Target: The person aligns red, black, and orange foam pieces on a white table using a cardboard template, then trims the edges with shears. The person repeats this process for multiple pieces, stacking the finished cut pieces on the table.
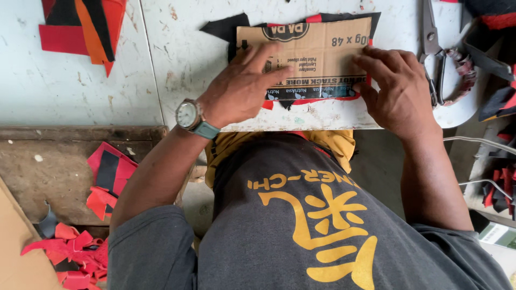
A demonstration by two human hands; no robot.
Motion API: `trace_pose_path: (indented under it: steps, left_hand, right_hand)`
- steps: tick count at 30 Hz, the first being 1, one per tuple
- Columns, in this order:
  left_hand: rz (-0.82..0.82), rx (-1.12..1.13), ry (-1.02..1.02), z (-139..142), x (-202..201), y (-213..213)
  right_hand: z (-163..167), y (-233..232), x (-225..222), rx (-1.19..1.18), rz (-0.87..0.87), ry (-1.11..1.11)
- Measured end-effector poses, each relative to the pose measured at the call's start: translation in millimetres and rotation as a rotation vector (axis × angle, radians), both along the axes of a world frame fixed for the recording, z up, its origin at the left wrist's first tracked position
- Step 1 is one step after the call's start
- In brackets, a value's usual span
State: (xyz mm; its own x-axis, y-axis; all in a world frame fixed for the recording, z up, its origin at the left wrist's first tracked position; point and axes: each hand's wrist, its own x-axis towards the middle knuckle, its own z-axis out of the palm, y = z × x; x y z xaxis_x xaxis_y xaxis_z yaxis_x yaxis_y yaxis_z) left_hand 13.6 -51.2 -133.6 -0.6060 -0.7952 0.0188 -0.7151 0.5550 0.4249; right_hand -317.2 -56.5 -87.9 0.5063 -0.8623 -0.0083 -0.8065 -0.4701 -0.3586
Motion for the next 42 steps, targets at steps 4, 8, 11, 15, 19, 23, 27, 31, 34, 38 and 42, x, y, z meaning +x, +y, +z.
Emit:
trace_pose_path:
  steps: [4, 8, 11, 15, 19, 23, 27, 31, 34, 38, 42]
  left_hand:
    - [0.012, 0.237, -0.054, 7.5, -13.1, 1.2]
    - [0.01, 0.15, -0.132, 18.3, -26.5, 6.0]
    - [0.019, 0.14, -0.018, 22.5, -33.5, 6.3]
    - [0.019, 0.172, -0.154, 26.9, -47.1, 0.0]
    - [-0.032, 0.244, -0.25, 34.7, -56.9, -0.8]
    - [-0.077, 0.187, -0.332, 36.6, -59.8, -1.6]
    - [-0.104, 0.079, -0.325, 34.4, -58.2, -8.9]
    - [-0.133, 0.199, -0.285, 35.6, -55.2, -13.2]
    - [-0.15, 0.266, -0.215, 35.3, -46.6, -21.7]
    - [-0.078, 0.353, 0.026, 31.4, -25.9, -38.9]
    - [-0.116, 0.197, 0.094, 31.5, -23.4, -45.3]
  right_hand:
    - [2.5, 0.3, 3.9, -0.034, 0.016, 0.076]
    - [5.7, 0.4, 6.6, -0.037, 0.021, 0.111]
    - [2.8, 2.1, 2.3, 0.007, 0.009, 0.061]
    - [-6.1, -2.1, -23.0, 0.144, -0.082, -0.304]
    - [-18.5, -8.4, -57.5, 0.258, -0.343, -0.83]
    - [-30.3, 0.2, -77.9, 0.202, -0.471, -0.823]
    - [-31.3, 12.0, -78.2, 0.151, -0.412, -0.811]
    - [-12.8, 36.5, -56.5, 0.13, -0.32, -0.596]
    - [2.7, 56.8, -22.8, 0.116, -0.138, -0.431]
    - [10.1, 68.1, 35.8, 0.018, 0.085, -0.272]
    - [11.3, 67.8, 78.5, -0.048, 0.115, -0.123]
